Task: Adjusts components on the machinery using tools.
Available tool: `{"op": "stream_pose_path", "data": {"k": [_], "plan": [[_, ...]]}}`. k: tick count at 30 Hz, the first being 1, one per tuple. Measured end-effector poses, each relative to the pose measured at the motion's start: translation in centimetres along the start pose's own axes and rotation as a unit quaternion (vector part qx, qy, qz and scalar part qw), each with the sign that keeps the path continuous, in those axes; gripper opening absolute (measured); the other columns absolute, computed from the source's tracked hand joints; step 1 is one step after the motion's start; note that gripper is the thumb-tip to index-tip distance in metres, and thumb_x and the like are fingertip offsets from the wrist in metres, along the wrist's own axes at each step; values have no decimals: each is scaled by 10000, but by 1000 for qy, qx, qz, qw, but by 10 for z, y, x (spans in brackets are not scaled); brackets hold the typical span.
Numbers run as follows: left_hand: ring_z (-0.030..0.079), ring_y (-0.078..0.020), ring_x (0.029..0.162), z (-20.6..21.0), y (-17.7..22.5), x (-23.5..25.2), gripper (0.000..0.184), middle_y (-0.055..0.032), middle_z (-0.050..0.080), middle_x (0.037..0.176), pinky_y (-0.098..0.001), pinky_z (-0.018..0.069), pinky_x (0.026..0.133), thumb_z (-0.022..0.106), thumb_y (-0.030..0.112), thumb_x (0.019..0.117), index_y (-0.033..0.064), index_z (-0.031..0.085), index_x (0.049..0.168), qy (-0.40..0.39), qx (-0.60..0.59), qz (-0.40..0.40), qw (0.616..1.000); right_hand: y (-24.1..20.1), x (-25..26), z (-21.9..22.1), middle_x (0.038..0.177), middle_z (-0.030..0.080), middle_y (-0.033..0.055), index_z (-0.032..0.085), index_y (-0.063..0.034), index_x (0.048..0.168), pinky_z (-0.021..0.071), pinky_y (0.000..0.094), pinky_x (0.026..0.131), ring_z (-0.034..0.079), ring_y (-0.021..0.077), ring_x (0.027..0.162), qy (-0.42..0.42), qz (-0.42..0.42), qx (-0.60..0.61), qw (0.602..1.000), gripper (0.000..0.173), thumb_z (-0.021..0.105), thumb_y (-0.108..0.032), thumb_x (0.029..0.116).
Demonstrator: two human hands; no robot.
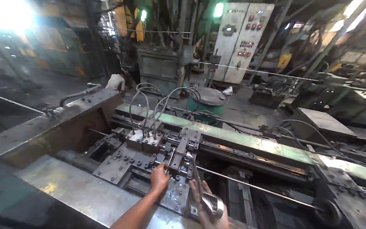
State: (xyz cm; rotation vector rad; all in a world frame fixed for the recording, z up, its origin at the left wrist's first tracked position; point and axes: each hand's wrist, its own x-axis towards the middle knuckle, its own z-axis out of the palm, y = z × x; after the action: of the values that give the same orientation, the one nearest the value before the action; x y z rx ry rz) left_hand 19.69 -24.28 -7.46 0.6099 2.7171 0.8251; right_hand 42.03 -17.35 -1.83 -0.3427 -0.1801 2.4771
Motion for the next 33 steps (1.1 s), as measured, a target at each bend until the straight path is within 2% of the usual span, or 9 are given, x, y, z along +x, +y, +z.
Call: {"op": "stream_pose_path", "data": {"k": [3,5,8,14,17,21,24,27,33], "plan": [[692,-316,1122,3,-1,-1,382,-127,726,1197,-548,545,967,672,167,883,116,690,1261,7,4,14,1000,23,16,-30,1183,716,235,505,43,1381,614,423,907,730,330,1060,-78,-140,-245,956,391,490,-101,1018],[692,-305,1124,3,-2,0,364,-119,719,1219,-536,547,970,661,177,902,108,690,1259,12,2,28,1000,25,27,-34,1127,735,178,510,62,1412,621,383,871,734,245,987,-43,-211,-456,864,455,567,-26,969],[697,-301,1114,8,-5,-1,363,-119,709,1249,-532,554,958,631,243,956,96,674,1285,30,-6,50,998,26,58,-42,961,762,65,674,-100,1316,624,392,718,729,169,783,93,-227,-678,693,384,673,-260,968],[552,-383,1330,-11,27,7,562,-222,591,1408,-519,449,1119,692,378,953,11,608,1370,48,2,182,982,17,70,-56,1094,737,120,770,-88,1147,605,424,866,726,232,962,24,-293,-818,495,258,582,-194,1006],[382,-368,1485,-18,71,52,585,-162,555,1491,-558,319,1203,688,276,957,69,530,1481,-54,73,289,953,8,68,-51,1052,743,129,780,-67,1107,620,425,810,737,240,905,22,-322,-823,467,242,601,-186,994],[230,-443,1550,3,94,103,797,-203,443,1589,-621,211,1247,756,222,873,73,406,1574,-157,173,330,915,-5,64,-14,1135,749,133,763,-69,1171,576,431,972,725,245,1057,23,-236,-849,473,290,571,-235,1029],[387,-496,1453,25,103,112,752,-281,476,1525,-629,339,1183,765,228,876,61,457,1541,-182,246,374,875,-17,65,9,1290,691,141,717,-111,1267,542,514,1001,689,314,1136,25,-139,-885,445,347,511,-305,1066],[480,-594,1312,48,88,126,669,-402,582,1307,-685,291,1169,812,150,813,-101,558,1379,-123,213,454,856,-20,67,8,1481,540,175,700,-102,1273,578,545,885,700,361,1035,-7,-157,-881,446,316,536,-266,1059],[419,-620,1350,52,82,124,707,-428,502,1381,-667,308,1173,796,44,763,-126,521,1392,-66,158,461,871,1,68,-34,1377,612,241,702,15,1227,541,499,1019,641,378,1225,-69,-299,-817,488,280,598,-108,998]]}}
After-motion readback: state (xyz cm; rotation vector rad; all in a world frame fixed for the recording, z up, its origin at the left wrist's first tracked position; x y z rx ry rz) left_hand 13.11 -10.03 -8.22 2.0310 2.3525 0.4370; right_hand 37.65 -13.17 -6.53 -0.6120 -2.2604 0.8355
